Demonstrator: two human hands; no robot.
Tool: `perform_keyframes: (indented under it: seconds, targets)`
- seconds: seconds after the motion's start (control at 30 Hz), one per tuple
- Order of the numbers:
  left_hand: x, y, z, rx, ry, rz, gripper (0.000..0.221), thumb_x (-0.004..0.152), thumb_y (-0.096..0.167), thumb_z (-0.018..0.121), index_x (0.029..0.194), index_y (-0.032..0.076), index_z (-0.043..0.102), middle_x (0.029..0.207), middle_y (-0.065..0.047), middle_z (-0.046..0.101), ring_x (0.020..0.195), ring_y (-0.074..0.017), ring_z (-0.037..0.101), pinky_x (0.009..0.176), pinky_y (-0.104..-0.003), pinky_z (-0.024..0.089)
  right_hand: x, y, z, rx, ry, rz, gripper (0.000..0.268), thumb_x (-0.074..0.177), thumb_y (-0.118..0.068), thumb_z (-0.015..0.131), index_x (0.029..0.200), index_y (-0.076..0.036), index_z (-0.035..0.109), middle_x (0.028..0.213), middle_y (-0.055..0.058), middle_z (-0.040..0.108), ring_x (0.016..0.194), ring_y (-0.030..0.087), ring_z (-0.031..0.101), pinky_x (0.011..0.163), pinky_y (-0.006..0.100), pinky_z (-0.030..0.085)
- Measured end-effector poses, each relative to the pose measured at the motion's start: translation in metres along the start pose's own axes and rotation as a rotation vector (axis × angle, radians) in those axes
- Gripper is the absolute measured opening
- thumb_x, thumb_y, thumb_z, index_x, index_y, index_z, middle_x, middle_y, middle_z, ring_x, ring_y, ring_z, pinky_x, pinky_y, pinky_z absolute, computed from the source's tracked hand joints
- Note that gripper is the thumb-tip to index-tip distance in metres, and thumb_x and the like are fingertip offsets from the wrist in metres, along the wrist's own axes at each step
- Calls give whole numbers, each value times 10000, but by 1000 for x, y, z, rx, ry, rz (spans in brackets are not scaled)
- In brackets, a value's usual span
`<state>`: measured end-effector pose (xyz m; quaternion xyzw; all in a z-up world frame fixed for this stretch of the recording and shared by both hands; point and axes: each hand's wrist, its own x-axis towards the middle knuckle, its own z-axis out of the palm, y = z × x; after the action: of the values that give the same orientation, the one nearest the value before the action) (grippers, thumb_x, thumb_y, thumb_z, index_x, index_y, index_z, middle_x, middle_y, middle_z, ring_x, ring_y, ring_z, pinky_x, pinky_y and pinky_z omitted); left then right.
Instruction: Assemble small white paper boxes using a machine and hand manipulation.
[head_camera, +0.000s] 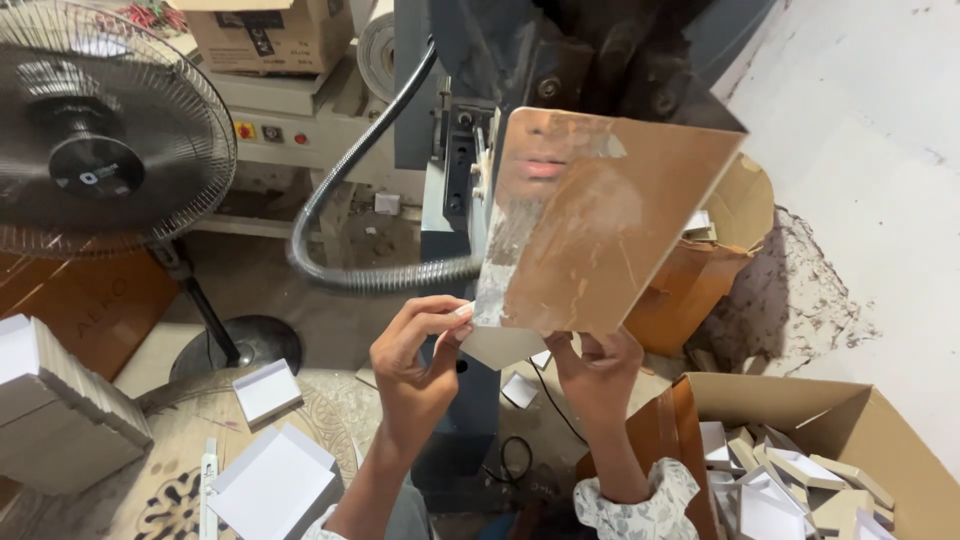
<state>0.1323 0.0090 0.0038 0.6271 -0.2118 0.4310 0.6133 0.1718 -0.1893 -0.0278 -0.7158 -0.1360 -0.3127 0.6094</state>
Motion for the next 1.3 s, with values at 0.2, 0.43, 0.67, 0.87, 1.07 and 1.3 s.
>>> perform_keyframes:
  seconds: [0.2, 0.43, 0.67, 0.87, 1.07, 1.3]
  targets:
    - [-5, 2, 3, 34, 49, -30, 260, 830, -190, 694, 1010, -5, 726, 1033, -107, 751, 941, -162, 724, 816, -270, 576, 3, -14, 4, 237, -56, -62, 173, 868, 44, 758, 1039, 63, 738, 981, 48, 704, 891, 99, 663, 796, 246, 539]
    - [-18, 8, -2, -75, 87, -12, 244, 877, -195, 623, 1031, -7, 643, 1186, -156, 655, 1124, -216, 667, 953, -292, 549, 9, -17, 2, 246, -72, 11, 340, 835, -21, 802, 1146, 60, 690, 1101, 56, 688, 1035, 155, 686, 917, 291, 560]
    - [-57, 21, -65, 571, 209, -329, 351, 878, 98, 791, 1179, 11, 632, 1419, -225, 512, 1290, -323, 544, 950, -425, 519, -12, -28, -18, 339, -198, -34, 282, 863, -29, 823, 1117, 27, 714, 1153, 90, 675, 1078, 174, 690, 979, 315, 567]
    - [-58, 69, -71, 127, -318, -441, 1204, 653, 395, 922, 1584, 70, 232, 1540, -190, 451, 1393, -296, 514, 1051, -434, 497, -81, -90, -39, -271, -197, -464, 327, 688, 18, 885, 973, -61, 746, 1037, 83, 671, 963, 203, 708, 816, 319, 573]
    - [-77, 79, -75, -312, -573, -405, 1246, 726, 355, 951, 1658, 66, 175, 1657, -231, 398, 1512, -343, 444, 1176, -476, 440, -129, -100, -66, -162, -320, -705, 330, 726, 17, 907, 988, -28, 711, 1026, 65, 637, 990, 263, 700, 879, 370, 628]
    - [-97, 103, -76, -412, -592, -279, 1155, 758, 218, 930, 1655, -10, 239, 1691, -236, 396, 1608, -355, 392, 1295, -506, 402, -130, -120, -107, 79, -569, -170, 901, 694, -330, 935, 1427, -61, 486, 1581, 181, 378, 1485, 371, 389, 1159, 455, 443]
